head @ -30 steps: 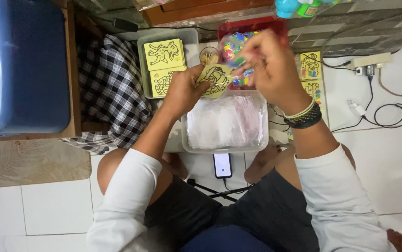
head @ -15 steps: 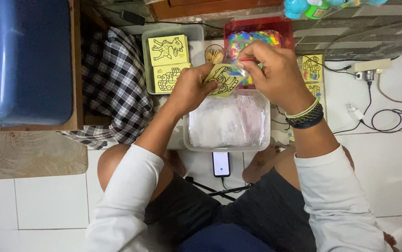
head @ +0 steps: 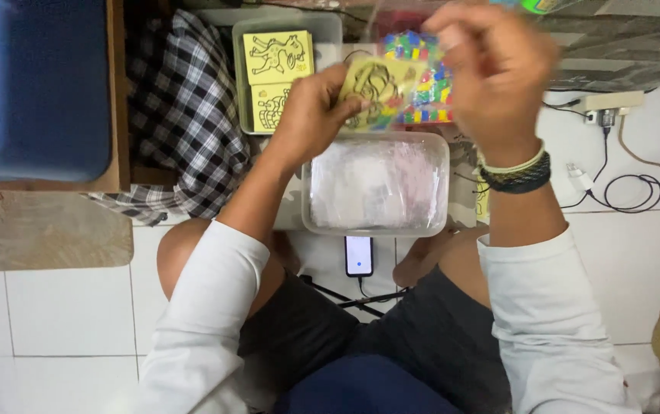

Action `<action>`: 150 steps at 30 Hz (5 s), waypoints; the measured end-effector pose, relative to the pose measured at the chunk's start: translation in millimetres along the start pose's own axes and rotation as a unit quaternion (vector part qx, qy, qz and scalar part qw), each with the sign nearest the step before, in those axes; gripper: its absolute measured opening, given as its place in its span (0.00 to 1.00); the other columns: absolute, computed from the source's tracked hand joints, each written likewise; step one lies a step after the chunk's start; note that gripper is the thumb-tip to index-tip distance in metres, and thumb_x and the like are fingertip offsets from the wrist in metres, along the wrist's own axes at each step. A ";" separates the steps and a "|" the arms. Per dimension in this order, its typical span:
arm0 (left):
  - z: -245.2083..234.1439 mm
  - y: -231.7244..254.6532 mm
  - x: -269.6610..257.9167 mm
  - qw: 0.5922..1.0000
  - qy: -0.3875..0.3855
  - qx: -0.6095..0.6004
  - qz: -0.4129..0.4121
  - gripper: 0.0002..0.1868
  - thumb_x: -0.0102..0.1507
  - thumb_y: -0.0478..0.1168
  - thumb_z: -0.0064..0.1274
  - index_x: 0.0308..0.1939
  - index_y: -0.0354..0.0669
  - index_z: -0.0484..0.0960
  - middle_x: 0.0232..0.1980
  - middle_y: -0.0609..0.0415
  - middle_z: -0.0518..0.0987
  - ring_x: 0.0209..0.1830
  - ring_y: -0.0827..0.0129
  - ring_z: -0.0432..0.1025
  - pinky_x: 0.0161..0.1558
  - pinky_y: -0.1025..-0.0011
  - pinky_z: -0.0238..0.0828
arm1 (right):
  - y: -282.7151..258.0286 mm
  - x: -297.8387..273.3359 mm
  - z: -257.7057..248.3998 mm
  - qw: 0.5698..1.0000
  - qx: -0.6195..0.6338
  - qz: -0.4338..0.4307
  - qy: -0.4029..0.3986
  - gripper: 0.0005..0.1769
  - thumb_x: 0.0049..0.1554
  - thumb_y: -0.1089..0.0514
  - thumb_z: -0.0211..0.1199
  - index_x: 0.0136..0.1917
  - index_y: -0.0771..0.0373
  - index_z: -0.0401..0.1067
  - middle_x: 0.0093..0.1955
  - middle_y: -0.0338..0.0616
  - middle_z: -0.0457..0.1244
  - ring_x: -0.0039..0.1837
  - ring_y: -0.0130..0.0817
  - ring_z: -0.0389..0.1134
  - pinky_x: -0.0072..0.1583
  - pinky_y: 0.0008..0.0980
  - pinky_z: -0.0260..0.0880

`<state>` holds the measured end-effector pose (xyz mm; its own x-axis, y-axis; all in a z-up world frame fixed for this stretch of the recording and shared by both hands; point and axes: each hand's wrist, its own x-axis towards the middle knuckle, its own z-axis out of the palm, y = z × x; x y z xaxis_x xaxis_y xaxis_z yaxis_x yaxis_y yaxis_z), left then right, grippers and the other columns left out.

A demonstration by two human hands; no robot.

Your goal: The person packages yellow toy cards into small plastic bags by hand, placing one card and a small plastic object into each bag and then sealing them.

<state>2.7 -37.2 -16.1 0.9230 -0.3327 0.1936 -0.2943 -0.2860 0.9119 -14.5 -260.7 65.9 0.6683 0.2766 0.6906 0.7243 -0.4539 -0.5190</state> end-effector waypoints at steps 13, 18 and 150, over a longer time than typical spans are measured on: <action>-50.6 7.2 -3.1 0.980 0.190 -0.004 0.060 0.07 0.65 0.26 0.58 0.46 0.33 0.81 0.34 0.56 0.81 0.27 0.79 0.70 0.30 0.79 0.70 | 140.0 -37.8 101.5 0.963 -0.154 0.094 -0.202 0.06 0.52 0.66 0.70 0.45 0.63 0.82 0.49 0.52 0.68 0.49 0.49 0.68 0.53 0.42 0.68; -46.4 8.3 -1.7 0.980 0.193 -0.016 0.041 0.10 0.62 0.27 0.58 0.47 0.35 0.81 0.34 0.57 0.82 0.28 0.78 0.70 0.31 0.79 0.70 | 173.0 -50.5 146.3 0.906 -0.282 0.196 -0.247 0.16 0.46 0.63 0.72 0.48 0.71 0.78 0.50 0.63 0.66 0.43 0.58 0.69 0.46 0.49 0.72; 0.3 20.7 -13.7 0.995 0.039 -0.083 0.037 0.16 0.65 0.27 0.61 0.57 0.42 0.83 0.33 0.64 0.74 0.26 0.81 0.55 0.30 0.81 0.56 | 23.3 -38.8 26.3 0.889 0.294 0.352 -0.005 0.14 0.68 0.60 0.59 0.64 0.66 0.64 0.49 0.44 0.67 0.48 0.24 0.66 0.52 0.20 0.69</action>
<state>-16.1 -38.8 0.0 0.9185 -0.2753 0.2839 -0.3233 -0.1091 0.9400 -19.0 -259.7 13.8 0.9904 0.1075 0.0870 0.0873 0.0026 -0.9962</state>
